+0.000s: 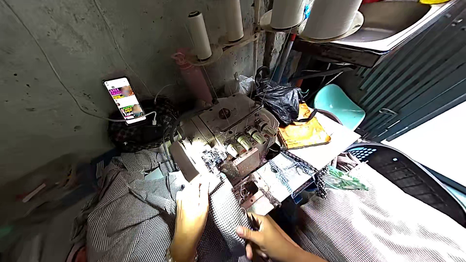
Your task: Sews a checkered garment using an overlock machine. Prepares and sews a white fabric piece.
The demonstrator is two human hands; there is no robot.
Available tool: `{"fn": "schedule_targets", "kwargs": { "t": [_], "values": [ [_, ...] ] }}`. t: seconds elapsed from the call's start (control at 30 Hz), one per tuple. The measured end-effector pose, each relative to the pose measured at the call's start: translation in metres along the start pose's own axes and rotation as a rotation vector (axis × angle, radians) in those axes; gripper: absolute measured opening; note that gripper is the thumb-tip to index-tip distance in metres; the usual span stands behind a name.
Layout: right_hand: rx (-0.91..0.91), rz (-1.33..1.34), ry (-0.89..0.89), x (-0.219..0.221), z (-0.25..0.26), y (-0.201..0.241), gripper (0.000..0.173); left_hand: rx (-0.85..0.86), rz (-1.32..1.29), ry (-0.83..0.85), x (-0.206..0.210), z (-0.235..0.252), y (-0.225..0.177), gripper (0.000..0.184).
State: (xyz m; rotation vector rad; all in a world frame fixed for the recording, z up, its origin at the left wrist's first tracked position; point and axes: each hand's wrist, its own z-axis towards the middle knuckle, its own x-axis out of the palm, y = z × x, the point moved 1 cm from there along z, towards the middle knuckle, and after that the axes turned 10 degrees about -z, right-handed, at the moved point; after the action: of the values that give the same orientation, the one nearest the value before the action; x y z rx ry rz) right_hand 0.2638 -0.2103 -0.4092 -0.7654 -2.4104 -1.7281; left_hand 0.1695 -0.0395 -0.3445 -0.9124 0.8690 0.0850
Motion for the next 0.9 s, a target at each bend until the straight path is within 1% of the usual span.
{"fn": "schedule_targets", "kwargs": {
  "t": [0.17, 0.3, 0.37, 0.43, 0.57, 0.9],
  "values": [
    [-0.077, -0.028, -0.032, 0.002, -0.006, -0.013, 0.006, 0.049, 0.12, -0.023, 0.005, 0.0, -0.003, 0.031],
    [-0.146, -0.089, -0.064, 0.001, -0.007, -0.013, 0.008, 0.025, 0.068, 0.001, 0.003, -0.002, -0.004, 0.03],
    [-0.147, -0.1, -0.077, -0.001, -0.005, -0.013, 0.009, 0.011, -0.012, 0.044, 0.002, -0.004, -0.007, 0.027],
    [-0.153, -0.107, -0.084, -0.002, -0.004, -0.013, 0.01, 0.043, -0.046, 0.052, 0.003, -0.005, -0.007, 0.024],
    [-0.148, -0.123, -0.074, -0.003, -0.004, -0.013, 0.011, 0.012, -0.016, 0.052, 0.006, -0.003, -0.006, 0.024],
    [-0.176, -0.112, -0.08, -0.002, 0.001, -0.012, 0.009, 0.014, 0.018, 0.074, 0.004, 0.006, -0.007, 0.024]
  ]
}}
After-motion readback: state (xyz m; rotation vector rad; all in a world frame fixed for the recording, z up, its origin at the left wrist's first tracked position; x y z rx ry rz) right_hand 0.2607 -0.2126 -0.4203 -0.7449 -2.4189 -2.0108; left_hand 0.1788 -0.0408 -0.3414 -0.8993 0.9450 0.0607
